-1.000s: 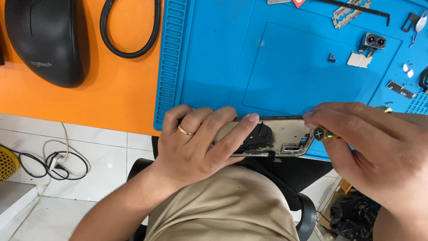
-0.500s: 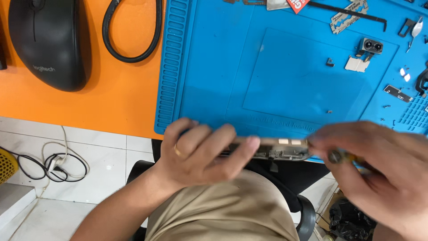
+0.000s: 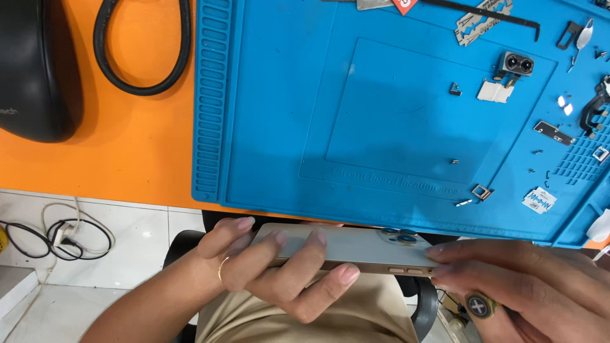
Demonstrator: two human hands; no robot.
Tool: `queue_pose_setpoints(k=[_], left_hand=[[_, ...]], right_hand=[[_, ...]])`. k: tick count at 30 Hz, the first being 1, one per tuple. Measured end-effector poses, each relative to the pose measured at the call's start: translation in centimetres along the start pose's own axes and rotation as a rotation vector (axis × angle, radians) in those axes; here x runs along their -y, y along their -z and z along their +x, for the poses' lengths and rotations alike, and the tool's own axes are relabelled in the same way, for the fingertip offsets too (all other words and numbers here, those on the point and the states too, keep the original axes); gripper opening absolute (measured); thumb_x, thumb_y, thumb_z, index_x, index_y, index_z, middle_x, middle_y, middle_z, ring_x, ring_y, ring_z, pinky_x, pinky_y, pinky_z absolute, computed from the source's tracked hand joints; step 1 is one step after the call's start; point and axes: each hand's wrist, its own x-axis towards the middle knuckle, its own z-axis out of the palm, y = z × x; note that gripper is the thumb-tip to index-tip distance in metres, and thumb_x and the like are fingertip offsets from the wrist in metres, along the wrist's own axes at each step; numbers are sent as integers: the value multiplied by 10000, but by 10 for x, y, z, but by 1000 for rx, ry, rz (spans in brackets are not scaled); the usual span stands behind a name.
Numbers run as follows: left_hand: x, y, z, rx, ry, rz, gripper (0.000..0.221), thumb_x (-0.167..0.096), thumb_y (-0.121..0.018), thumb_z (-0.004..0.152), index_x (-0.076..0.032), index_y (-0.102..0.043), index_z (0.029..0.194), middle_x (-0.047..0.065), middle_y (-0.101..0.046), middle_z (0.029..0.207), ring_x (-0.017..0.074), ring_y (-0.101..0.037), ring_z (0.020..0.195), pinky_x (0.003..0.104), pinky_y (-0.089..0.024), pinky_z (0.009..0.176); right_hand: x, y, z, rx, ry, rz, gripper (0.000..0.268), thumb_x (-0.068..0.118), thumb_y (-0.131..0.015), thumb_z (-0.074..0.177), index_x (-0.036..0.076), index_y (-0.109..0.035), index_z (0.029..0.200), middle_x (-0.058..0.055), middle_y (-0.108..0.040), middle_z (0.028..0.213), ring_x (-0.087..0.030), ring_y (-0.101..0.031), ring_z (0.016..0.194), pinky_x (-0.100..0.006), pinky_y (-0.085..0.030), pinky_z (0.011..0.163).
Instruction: The person uses a screwdriver to remove screws from the back of a smartphone. They then use a prying tool to separate the back cover from the phone's frame, carefully working around the edges to detach it.
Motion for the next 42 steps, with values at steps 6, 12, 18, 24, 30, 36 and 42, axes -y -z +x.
queue_pose_setpoints(k=[6,12,18,24,30,36,42], left_hand=[[1,2,1,18,-6,-6,475,-619,-557,1196,-284,-424,1505,-212,-634,1155,115,-425,924,371,-381,964],[1,-6,2,-66,3,1,646,-838,-506,1207,-260,-450,1491,-207,-645,1137,120,-403,925,370,-376,955],[-3,-15,-3,-154,4,3,611,-813,-465,1192,-269,-466,1470,-216,-645,1133,119,-392,909,380,-366,939],[0,-11,-8,-116,-11,-6,645,-798,-490,1187,-248,-406,1515,-175,-607,1196,138,-417,966,395,-372,994],[-3,23,38,292,344,-225,558,-723,-455,1094,-287,-671,1366,-34,-748,1187,203,-574,923,430,-346,860],[2,56,50,630,453,-328,928,-895,-751,889,-191,-644,1485,80,-677,1292,292,-686,1049,452,-502,818],[3,58,62,747,560,-336,909,-887,-709,873,-155,-704,1413,157,-570,1345,324,-676,890,518,-551,699]], right_hand=[[6,-1,4,-38,4,-11,298,359,-574,942,252,-797,1108,22,-851,1150,-135,-874,927,-285,-714,709],[8,-5,2,-30,-78,12,317,372,-547,959,230,-813,1057,7,-852,1124,-153,-872,967,-315,-719,770],[3,-3,1,-1,14,-3,286,350,-550,970,257,-796,1083,40,-851,1150,-134,-874,963,-321,-719,784],[-61,-16,-28,426,16,79,310,475,-903,814,388,-950,1108,100,-890,1267,-135,-914,1066,-427,-770,813],[-72,-12,-101,40,-242,-37,411,288,-841,696,256,-880,1105,16,-792,1221,-97,-794,1094,-274,-626,1086],[-46,-41,-108,-106,-464,5,266,191,-664,910,131,-858,1083,-98,-742,1361,-215,-719,1227,-343,-546,1167],[-25,-79,-108,-398,-1016,621,254,-79,-541,1140,-168,-655,1349,-275,-640,1034,-387,-685,816,-425,-518,759]])
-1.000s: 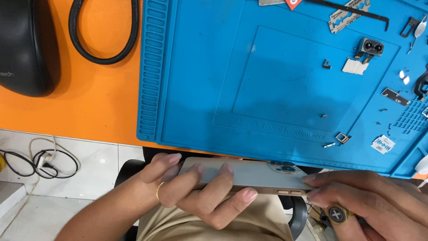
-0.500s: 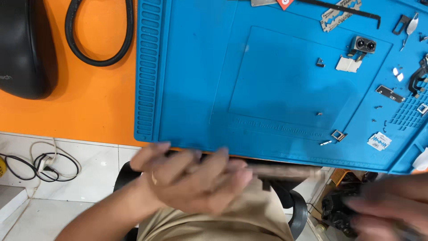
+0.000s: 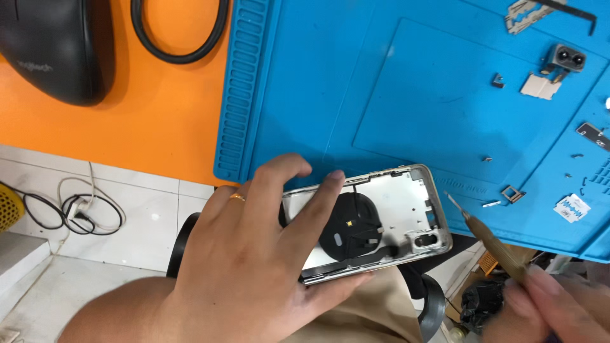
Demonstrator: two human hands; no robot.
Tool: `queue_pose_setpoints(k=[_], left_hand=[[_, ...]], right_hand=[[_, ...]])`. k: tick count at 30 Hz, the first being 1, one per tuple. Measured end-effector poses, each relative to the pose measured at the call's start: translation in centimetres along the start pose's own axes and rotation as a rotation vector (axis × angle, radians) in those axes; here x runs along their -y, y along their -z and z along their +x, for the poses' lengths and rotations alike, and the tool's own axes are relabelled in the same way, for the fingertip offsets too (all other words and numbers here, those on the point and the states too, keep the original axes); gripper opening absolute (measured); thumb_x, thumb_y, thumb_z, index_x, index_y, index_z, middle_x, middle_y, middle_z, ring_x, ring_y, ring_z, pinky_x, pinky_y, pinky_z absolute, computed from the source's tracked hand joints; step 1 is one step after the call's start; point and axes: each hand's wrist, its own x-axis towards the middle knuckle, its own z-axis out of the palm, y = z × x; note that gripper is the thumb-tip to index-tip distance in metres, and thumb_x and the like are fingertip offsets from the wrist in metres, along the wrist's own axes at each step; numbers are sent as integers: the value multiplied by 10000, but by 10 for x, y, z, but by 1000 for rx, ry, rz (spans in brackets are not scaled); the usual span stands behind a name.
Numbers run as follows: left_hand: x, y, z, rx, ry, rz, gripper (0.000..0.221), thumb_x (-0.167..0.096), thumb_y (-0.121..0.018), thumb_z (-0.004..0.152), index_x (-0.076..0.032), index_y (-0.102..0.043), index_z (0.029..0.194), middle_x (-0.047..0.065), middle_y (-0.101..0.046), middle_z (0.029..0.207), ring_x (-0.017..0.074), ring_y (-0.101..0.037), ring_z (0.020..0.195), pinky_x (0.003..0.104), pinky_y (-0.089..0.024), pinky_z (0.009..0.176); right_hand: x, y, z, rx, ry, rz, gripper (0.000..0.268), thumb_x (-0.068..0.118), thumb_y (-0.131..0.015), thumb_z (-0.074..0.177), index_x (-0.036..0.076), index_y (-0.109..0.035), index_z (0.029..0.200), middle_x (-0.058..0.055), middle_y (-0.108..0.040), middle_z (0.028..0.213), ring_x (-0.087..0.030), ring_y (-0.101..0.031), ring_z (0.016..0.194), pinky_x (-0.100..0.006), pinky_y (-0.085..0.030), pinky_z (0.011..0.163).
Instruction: The person uses a screwdriver to remove screws from the back of a smartphone. They then use a prying tool to separate the back cover from the phone's frame, carefully working around the edges to detach it.
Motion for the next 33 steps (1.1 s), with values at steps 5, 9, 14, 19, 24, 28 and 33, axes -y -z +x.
queue_pose_setpoints(k=[5,9,14,19,24,28,33], left_hand=[[0,8,6,-18,-20,-5,910,-892,-728,863,-129,-763,1358,149,-540,1332,287,-652,884,475,-531,627],[-1,11,9,-4,-19,1,918,-901,-749,844,-132,-787,1344,131,-529,1340,288,-652,830,473,-531,633],[1,10,11,-12,-26,-20,903,-894,-764,834,-137,-795,1324,134,-538,1328,297,-639,798,480,-520,616],[2,10,11,3,-20,-32,922,-901,-765,828,-137,-780,1344,134,-534,1333,310,-638,827,483,-524,625],[3,10,12,3,-30,-29,921,-902,-761,829,-133,-783,1336,132,-540,1317,296,-635,813,473,-513,608],[4,10,12,8,-36,-18,920,-906,-746,838,-137,-781,1343,129,-543,1306,295,-631,804,468,-510,604],[4,9,11,-22,-47,-14,905,-886,-780,830,-128,-792,1326,121,-549,1276,272,-639,815,460,-499,624]], right_hand=[[53,-36,5,-66,1000,-657,342,111,-850,971,-7,-770,1282,-197,-787,990,-332,-754,845,-469,-549,806],[50,-48,10,-293,1221,-734,190,127,-947,1100,10,-849,1214,-212,-826,1071,-372,-756,873,-517,-549,784],[60,-54,10,-298,1200,-728,182,112,-974,1093,3,-860,1183,-212,-839,1060,-385,-779,893,-528,-575,768],[61,-52,16,-264,1267,-692,198,101,-954,1077,-26,-840,1179,-227,-833,1029,-376,-771,847,-505,-555,708],[61,-52,14,-275,1227,-710,196,128,-946,1090,0,-841,1196,-226,-833,1051,-374,-762,855,-512,-554,730],[66,-52,10,-301,1187,-746,203,138,-972,1104,19,-861,1226,-211,-847,1090,-379,-772,892,-522,-574,785],[92,-49,-2,-214,1054,-982,490,463,-643,1100,99,-868,1339,-123,-707,812,-368,-562,591,-481,-442,650]])
